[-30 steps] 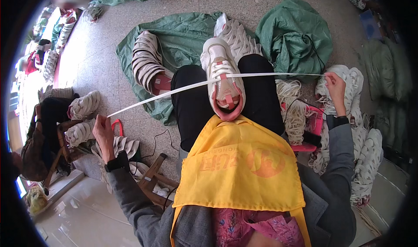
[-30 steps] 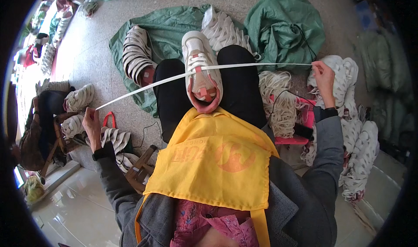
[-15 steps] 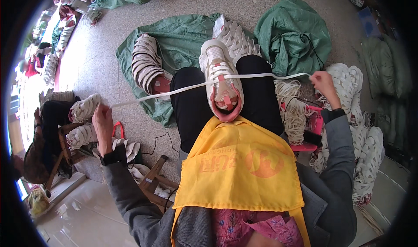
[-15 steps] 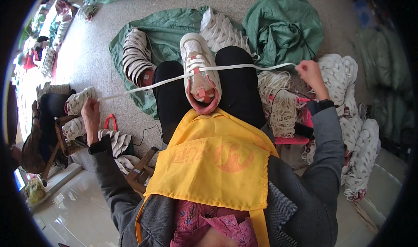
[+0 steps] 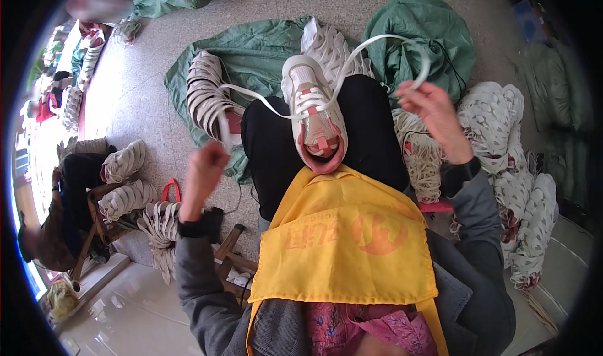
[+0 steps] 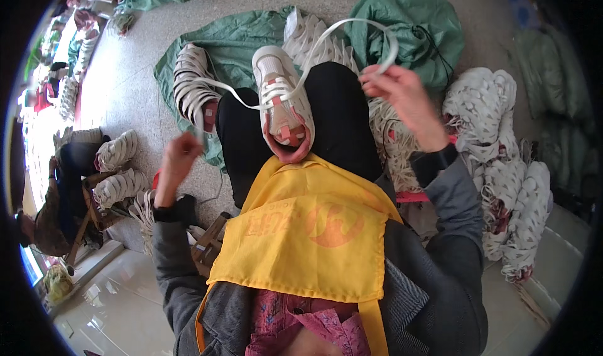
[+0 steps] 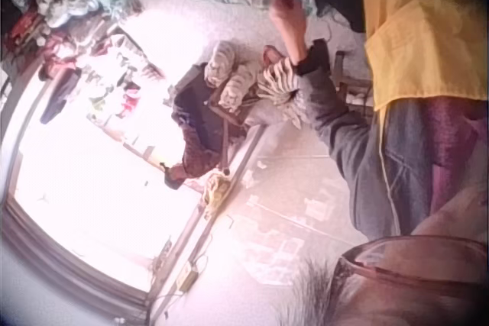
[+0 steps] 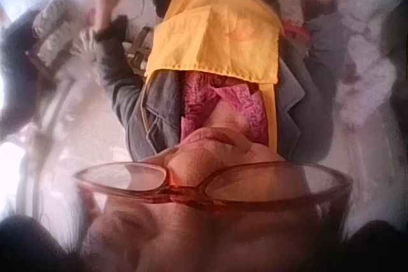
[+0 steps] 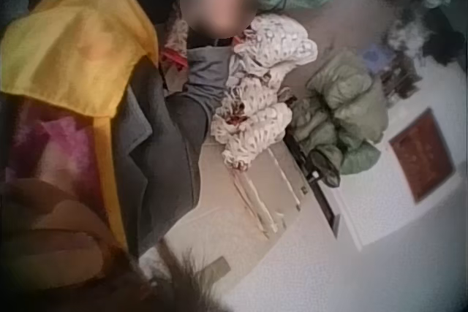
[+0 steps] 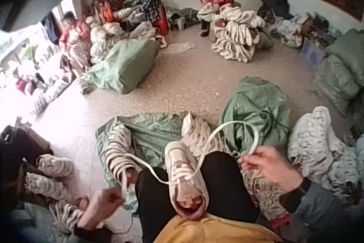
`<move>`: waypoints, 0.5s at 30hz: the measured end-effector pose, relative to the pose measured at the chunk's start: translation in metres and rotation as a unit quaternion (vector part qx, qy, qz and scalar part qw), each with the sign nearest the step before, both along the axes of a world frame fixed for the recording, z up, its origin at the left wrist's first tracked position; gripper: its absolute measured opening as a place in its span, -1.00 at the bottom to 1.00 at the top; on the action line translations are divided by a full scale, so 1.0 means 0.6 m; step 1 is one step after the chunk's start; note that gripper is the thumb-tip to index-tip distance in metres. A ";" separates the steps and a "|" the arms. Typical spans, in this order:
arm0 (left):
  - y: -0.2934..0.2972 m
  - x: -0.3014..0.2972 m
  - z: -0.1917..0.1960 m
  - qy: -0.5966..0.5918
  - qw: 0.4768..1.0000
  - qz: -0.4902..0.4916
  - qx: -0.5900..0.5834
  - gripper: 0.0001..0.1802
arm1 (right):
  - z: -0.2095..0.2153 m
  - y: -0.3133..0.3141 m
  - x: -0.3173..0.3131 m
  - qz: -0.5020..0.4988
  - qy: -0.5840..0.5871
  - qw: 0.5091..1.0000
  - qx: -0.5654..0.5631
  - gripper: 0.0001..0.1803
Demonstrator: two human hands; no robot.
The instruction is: Lace a shoe through its eyelets.
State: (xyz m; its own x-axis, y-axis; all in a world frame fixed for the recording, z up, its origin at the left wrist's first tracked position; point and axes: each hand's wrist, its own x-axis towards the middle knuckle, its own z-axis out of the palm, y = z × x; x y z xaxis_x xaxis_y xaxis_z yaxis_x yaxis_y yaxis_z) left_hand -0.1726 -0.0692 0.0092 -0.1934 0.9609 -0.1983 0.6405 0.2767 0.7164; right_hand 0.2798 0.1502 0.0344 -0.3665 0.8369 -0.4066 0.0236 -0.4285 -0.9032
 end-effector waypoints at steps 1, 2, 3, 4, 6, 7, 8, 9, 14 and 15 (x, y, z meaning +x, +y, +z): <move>0.010 0.044 0.007 -0.073 0.997 -0.002 -0.040 -0.93 | -0.005 -0.017 -0.015 0.050 -0.017 0.998 0.021 -0.73; 0.017 0.084 0.018 -0.144 0.986 0.002 -0.079 -0.90 | -0.011 -0.027 -0.033 0.105 -0.032 0.993 0.042 -0.75; 0.024 0.111 0.021 -0.179 0.982 0.010 -0.066 -0.89 | -0.017 -0.034 -0.050 0.119 -0.044 0.989 0.077 -0.77; 0.029 0.133 0.023 -0.215 0.975 0.023 -0.059 -0.88 | -0.028 -0.036 -0.068 0.136 -0.056 0.983 0.106 -0.79; 0.041 0.161 0.019 -0.270 0.961 0.041 -0.037 -0.87 | -0.034 -0.043 -0.101 0.135 -0.046 0.982 0.127 -0.80; 0.048 0.170 0.015 -0.289 0.956 0.051 -0.024 -0.87 | -0.035 -0.046 -0.117 0.122 -0.022 0.985 0.119 -0.80; 0.055 0.178 0.011 -0.308 0.949 0.060 -0.010 -0.87 | -0.035 -0.049 -0.131 0.108 0.000 0.988 0.110 -0.81; 0.061 0.185 0.012 -0.322 0.944 0.065 -0.003 -0.85 | -0.041 -0.053 -0.141 0.100 0.038 0.989 0.105 -0.82; 0.074 0.195 -0.003 -0.367 0.926 0.084 0.030 -0.85 | -0.050 -0.060 -0.162 0.109 0.030 0.986 0.124 -0.89; 0.074 0.196 -0.004 -0.374 0.923 0.086 0.033 -0.85 | -0.053 -0.062 -0.164 0.103 0.019 0.984 0.147 -0.90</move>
